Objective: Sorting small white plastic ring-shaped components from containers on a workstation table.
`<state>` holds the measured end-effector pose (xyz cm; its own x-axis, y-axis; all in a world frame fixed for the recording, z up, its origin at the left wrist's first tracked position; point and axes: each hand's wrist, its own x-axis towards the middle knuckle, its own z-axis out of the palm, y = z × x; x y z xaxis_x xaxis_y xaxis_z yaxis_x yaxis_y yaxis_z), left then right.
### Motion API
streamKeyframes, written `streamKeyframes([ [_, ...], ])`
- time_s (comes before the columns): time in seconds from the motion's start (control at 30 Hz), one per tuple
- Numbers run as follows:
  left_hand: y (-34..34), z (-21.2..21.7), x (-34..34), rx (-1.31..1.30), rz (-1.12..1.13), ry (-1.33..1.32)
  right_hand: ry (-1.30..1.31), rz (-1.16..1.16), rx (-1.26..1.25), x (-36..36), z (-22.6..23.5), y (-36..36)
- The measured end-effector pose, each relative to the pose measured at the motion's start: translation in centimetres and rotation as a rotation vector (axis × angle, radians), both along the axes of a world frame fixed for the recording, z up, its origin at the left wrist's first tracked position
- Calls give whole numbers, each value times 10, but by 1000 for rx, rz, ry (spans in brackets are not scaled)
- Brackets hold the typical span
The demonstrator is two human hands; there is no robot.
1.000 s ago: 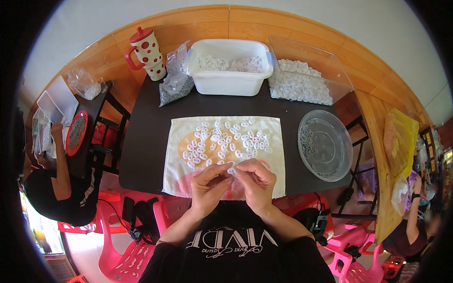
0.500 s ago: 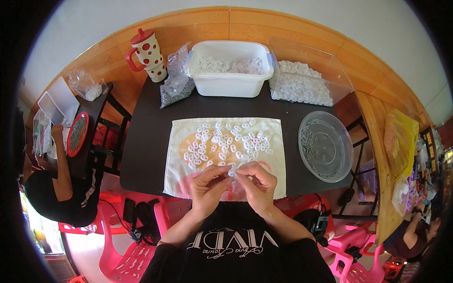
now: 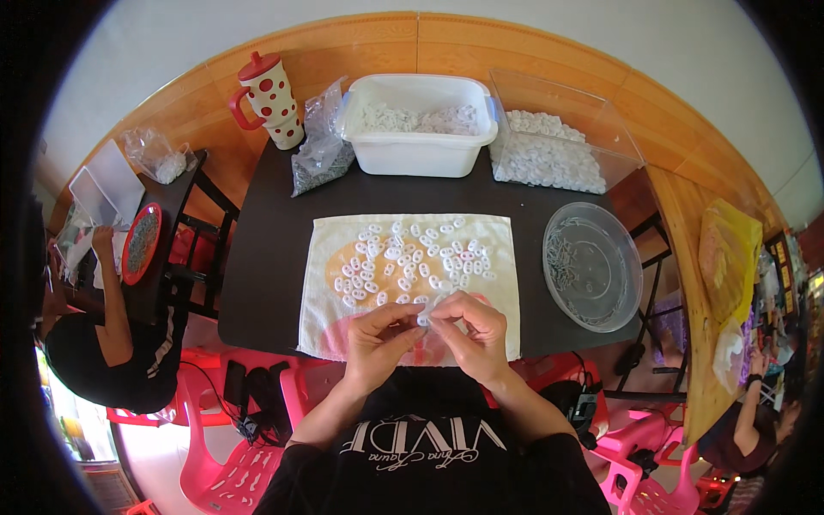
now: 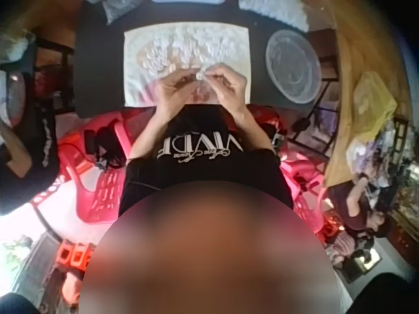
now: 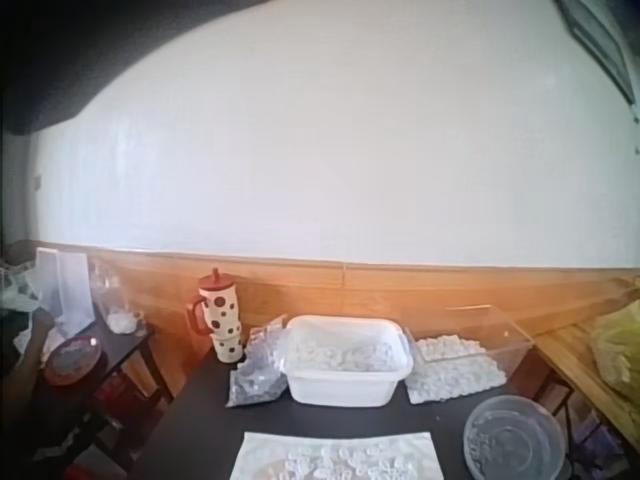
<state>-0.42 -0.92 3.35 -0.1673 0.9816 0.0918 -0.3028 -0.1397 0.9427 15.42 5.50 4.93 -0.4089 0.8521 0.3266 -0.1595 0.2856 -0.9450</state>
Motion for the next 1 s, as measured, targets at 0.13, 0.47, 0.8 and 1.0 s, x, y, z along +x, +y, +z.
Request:
streamKeyframes([
  [0.13, 0, 0, -1, -10, -6, -15, 10, 33, 59, 1, -6, 3],
  [0.47, 3, -2, -1, -15, -20, -31, -70, 21, 78, 3, 6, 6],
  [0.8, 5, -8, -3, -42, -57, -79, -166, 130, 262, 12, 2, 16],
  [1.0, 5, -5, 2, -47, -26, -27, -172, 122, 206, 15, -1, 14],
])
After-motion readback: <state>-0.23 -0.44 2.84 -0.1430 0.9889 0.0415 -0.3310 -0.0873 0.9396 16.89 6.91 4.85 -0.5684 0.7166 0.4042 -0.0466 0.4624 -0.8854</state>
